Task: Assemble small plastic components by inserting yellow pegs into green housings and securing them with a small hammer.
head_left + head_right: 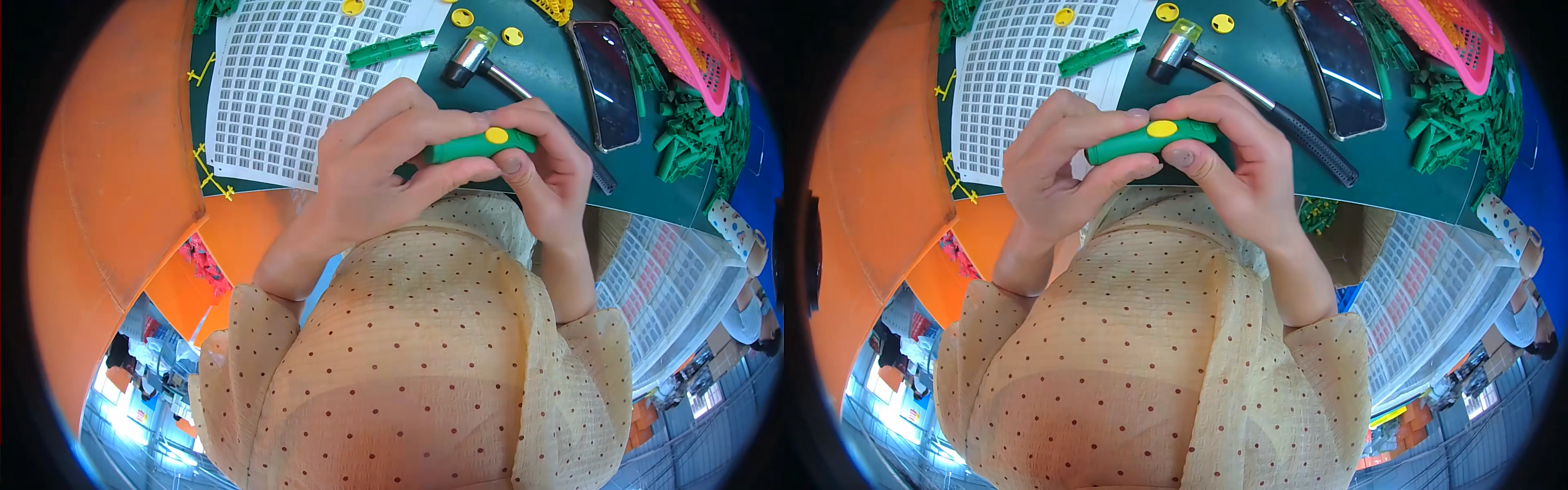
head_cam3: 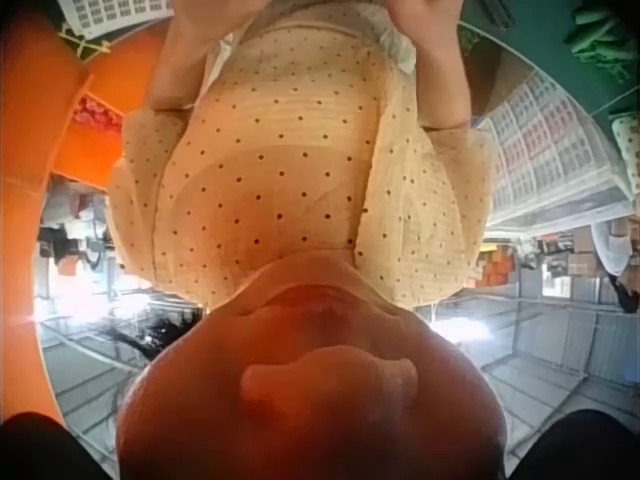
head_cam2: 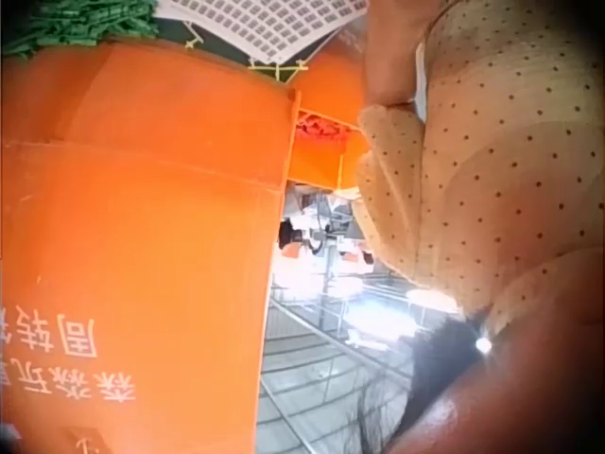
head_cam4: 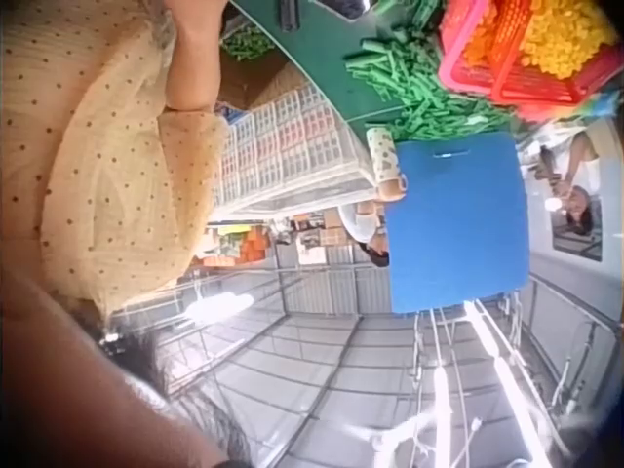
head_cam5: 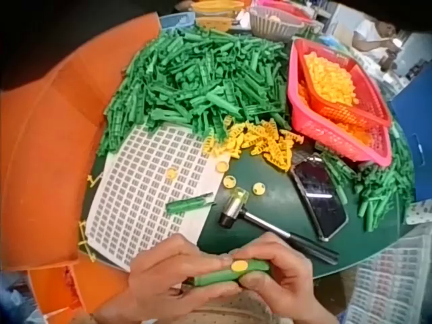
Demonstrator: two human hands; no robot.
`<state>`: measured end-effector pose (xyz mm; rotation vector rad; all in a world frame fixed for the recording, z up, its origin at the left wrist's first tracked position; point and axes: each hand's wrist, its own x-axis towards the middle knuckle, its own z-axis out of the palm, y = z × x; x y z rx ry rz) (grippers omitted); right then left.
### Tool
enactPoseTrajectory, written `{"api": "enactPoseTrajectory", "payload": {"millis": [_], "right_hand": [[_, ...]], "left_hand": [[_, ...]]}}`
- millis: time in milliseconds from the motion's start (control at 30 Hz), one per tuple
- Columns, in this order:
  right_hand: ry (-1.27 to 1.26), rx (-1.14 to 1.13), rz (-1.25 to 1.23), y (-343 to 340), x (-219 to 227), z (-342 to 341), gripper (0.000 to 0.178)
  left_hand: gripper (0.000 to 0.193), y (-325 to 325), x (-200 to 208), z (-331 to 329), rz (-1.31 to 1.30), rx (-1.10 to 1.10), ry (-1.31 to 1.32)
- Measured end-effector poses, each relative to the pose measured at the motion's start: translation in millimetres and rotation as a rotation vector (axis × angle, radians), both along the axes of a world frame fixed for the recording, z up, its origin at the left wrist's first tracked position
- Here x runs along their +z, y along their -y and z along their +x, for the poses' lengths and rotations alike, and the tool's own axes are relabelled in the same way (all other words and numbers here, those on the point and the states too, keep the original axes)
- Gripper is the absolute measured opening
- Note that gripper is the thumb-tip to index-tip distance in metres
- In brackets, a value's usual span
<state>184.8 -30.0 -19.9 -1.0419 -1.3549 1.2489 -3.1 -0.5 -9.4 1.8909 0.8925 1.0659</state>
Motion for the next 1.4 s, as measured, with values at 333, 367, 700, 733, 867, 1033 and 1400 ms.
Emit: {"api": "enactPoseTrajectory", "payload": {"millis": [333,367,700,733,867,1033,1400], "right_hand": [[0.656,-0.264,0.250,-41.8,-0.8,31.6,0.024],[0.787,-0.220,0.293,-50.2,-8.5,35.2,0.026],[0.762,-0.109,0.194,-63.3,-4.4,30.5,0.024],[0.762,-0.107,0.191,-57.9,4.1,30.3,0.024],[0.519,0.131,0.292,-35.2,28.8,26.2,0.028],[0.579,0.107,0.248,-25.2,23.6,19.2,0.028],[0.650,0.039,0.243,-25.1,23.8,13.9,0.027]], "left_hand": [[0.032,-4.8,-29.0,11.9,-0.117,0.086,-0.032],[0.035,-4.3,-28.1,15.6,-0.092,0.064,-0.122],[0.032,-10.3,-37.6,26.4,0.054,0.082,-0.072],[0.032,-10.6,-38.8,26.5,0.049,0.075,-0.053],[0.030,-9.4,-37.8,27.1,-0.033,0.079,0.031],[0.035,-8.1,-33.6,20.3,-0.173,-0.010,-0.032],[0.033,-8.1,-39.8,21.5,-0.147,0.003,-0.012]]}}
